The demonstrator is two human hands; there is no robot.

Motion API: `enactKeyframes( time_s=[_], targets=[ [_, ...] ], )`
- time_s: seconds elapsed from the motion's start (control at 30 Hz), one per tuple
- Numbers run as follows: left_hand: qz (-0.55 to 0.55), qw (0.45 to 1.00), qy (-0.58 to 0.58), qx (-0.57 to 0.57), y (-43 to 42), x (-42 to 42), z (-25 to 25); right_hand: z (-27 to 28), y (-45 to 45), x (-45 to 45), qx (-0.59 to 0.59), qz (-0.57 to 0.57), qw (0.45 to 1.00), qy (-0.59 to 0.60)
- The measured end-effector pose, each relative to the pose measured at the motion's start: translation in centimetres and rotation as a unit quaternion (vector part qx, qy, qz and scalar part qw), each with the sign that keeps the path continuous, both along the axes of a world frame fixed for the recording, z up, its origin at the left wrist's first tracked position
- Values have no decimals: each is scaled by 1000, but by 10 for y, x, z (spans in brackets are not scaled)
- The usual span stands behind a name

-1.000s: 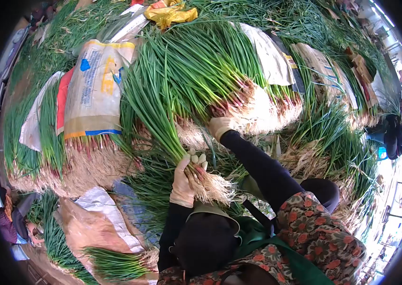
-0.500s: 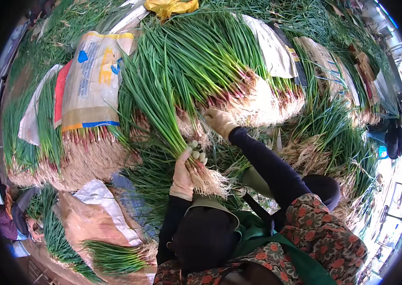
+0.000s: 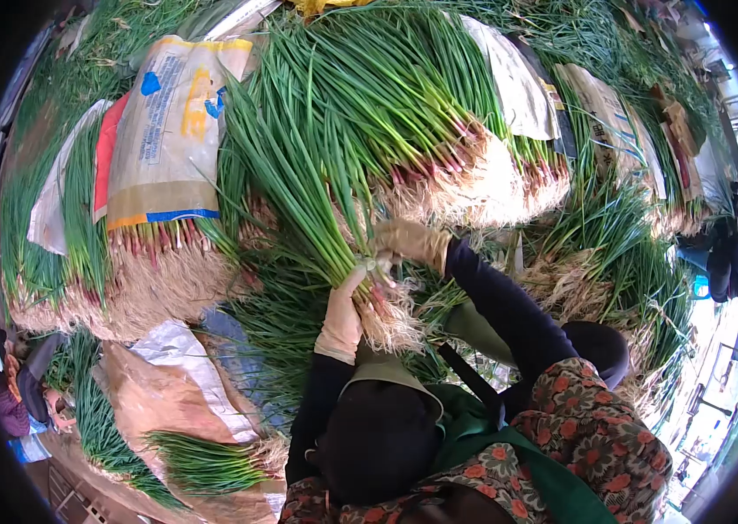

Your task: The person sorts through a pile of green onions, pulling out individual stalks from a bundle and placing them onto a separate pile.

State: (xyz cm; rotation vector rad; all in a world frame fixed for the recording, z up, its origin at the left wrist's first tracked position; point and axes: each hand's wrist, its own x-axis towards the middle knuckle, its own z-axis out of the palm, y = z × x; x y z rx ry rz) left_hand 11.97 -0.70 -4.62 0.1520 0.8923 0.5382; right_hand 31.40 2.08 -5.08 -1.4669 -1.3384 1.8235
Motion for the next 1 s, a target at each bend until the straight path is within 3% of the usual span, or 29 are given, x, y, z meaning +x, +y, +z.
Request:
enactKeyframes(
  time_s=[0.1, 0.17, 0.27, 0.3, 0.33, 0.37, 0.4, 0.43, 0.47, 0.57, 0.6, 0.63, 0.7, 0.77, 0.83, 0.87, 0.9, 0.93, 1.0],
  targets=[
    [-8, 997, -59, 40, -5, 3, 6, -21, -27, -14, 161, -95, 981, -50],
    [-43, 995, -66, 67, -6, -3, 0, -35, -36, -26, 264, -159, 940, -149],
    [-29, 996, -9, 87, -8, -4, 8, -45, -41, -24, 100, -278, 898, -325],
    [1, 995, -69, 75, -11, -5, 16, -46, -47, -13, 47, -353, 908, -222],
    [23, 994, -91, 58, -12, -4, 17, -60, -58, 6, -43, -185, 940, -284],
    [46, 992, -112, 39, -12, -4, 18, -96, -77, 16, 9, 43, 935, -352],
    [69, 988, -135, 18, -13, -4, 17, -132, -97, 27, 108, 237, 885, -385],
    [37, 988, -150, 10, -11, -7, 12, -128, -110, 24, -68, 183, 938, -288],
    [31, 989, -148, 8, -12, -5, 6, -115, -114, 23, -240, 119, 947, -179],
    [19, 994, -111, 5, -17, -3, -8, -55, -81, 7, -120, -99, 977, -144],
    [19, 994, -103, 2, -17, -3, -6, -80, -71, 6, 19, -107, 991, -73],
    [19, 995, -95, 2, -16, -4, -2, -77, -57, -2, -67, -154, 986, 9],
    [43, 993, -106, 2, -14, -7, -7, -54, -39, -13, -120, -184, 973, 74],
    [42, 998, -35, -1, -10, -7, 2, -23, -32, -20, -65, -155, 985, 40],
    [28, 999, -16, 3, -10, -10, -2, 9, -44, -18, 69, -215, 957, -183],
    [22, 1000, -16, 11, -10, -9, -6, 25, -52, -17, 136, -242, 915, -292],
    [14, 1000, -18, 19, -10, -6, -8, 38, -59, -21, 155, -211, 923, -281],
    [3, 999, -20, 25, -11, -3, -9, 19, -73, -20, 375, -122, 844, -364],
    [-18, 998, -4, 58, -12, 2, -2, 41, -86, -48, 239, 102, 787, -559]
  ],
)
